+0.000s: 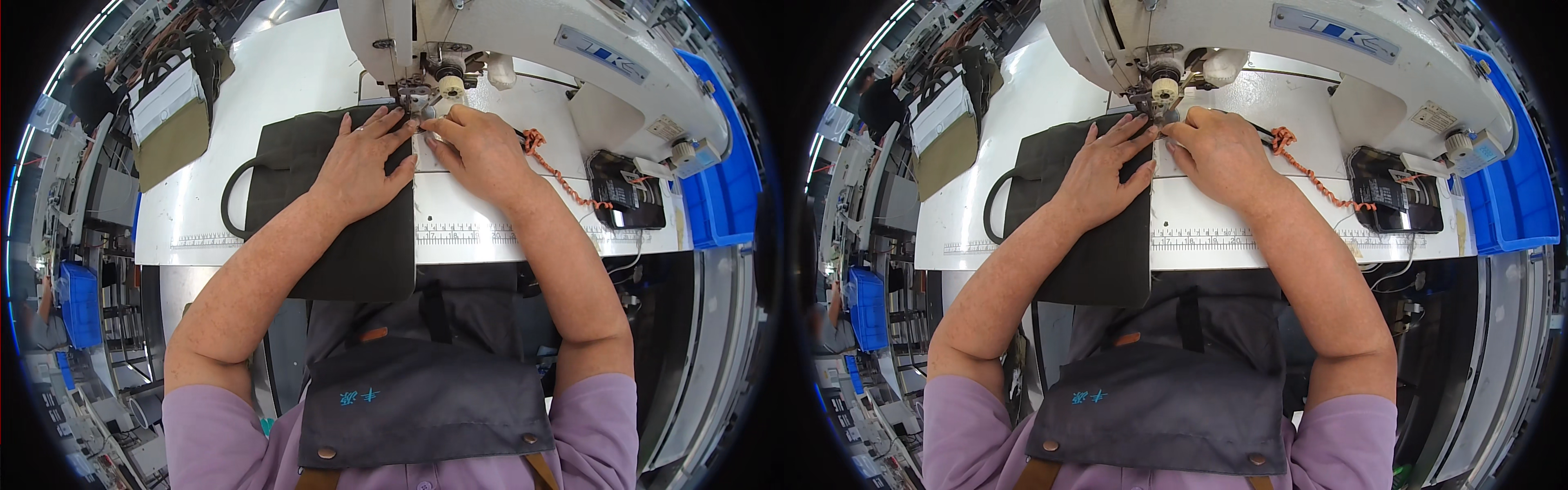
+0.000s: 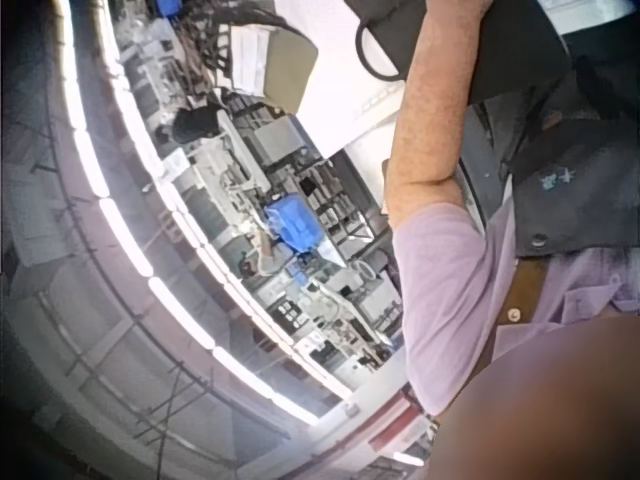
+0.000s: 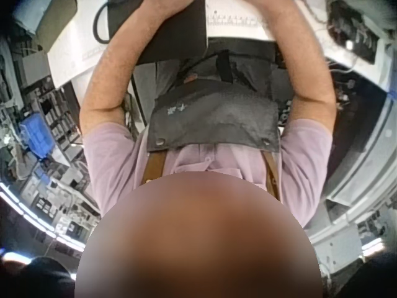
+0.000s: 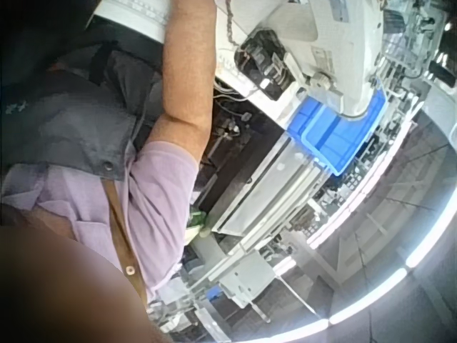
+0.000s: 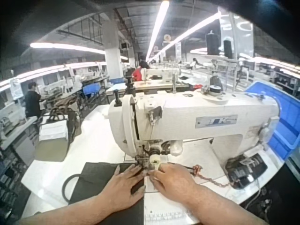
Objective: Sewing fabric components together to assemble a canvas bag using an industrial sewing machine.
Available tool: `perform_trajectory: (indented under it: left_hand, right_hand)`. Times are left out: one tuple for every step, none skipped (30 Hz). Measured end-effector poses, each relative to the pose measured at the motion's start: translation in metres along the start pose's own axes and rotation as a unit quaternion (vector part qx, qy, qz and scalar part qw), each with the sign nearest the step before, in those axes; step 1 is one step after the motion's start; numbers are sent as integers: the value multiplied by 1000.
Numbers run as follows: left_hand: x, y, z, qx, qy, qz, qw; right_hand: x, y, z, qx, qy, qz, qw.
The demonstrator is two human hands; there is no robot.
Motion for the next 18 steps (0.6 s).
perform_trajectory:
  left_hand:
    - [0,-1,0,4,10,3,1000]
    - [1,-1,0,5,10,8,1000]
    - [2,-1,0,7,13,7,1000]
    - [3,-3,-1,12,20,-2,1000]
    - [4,-2,-1,10,17,6,1000]
    - [5,-2,-2,15,17,4,1000]
    - [6,-2,-3,22,19,0,1000]
    - [7,-3,-5,19,18,0,1000]
    - [7,-3,-6,22,14,5,1000]
    - [6,-4,-6,25,10,7,1000]
    - [7,-5,-7,25,3,6,1000]
    - [7,-5,-9,21,6,8,1000]
    - [7,-4,-8,23,-6,11,1000]
    - [7,-5,-7,29,-12,6,999]
    - [5,-1,-2,45,-24,32,998]
    - [1,2,2,39,-36,49,997]
    - [-1,1,6,79,-26,31,996]
    - [-5,-1,10,119,-12,3,993]
  right_hand:
    - [-1,1,-1,2,1,4,1000]
    - [-1,1,-1,0,2,5,1000]
    - [-2,3,-3,-5,8,11,1000]
    - [-3,5,-3,-7,5,8,1000]
    - [-4,9,-5,-9,14,17,1000]
    - [-5,14,-8,-17,23,25,999]
    - [-6,13,-6,-26,5,3,1000]
    - [-9,22,-13,-23,31,31,999]
    - [-13,31,-18,-26,44,52,997]
    - [-17,39,-23,-28,56,71,996]
    - [-25,45,-28,-1,52,81,995]
    - [-34,46,-38,2,50,77,996]
    - [-48,48,-44,86,35,85,992]
    - [-64,46,-50,168,14,84,982]
    - [-82,42,-63,185,-4,69,980]
    - [-100,33,-73,203,-36,29,978]
    - [-113,32,-85,219,-20,58,974]
    - [-126,28,-94,241,-11,79,967]
Point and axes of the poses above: each hand's wrist, its own x-axis towards the middle knuckle, its own y-axis out of the back of the hand, z = x × y, the point moved 9 cm from there along x, towards the middle knuckle, and after that the axes turned 11 degrees about -z, right-handed, at the moved point
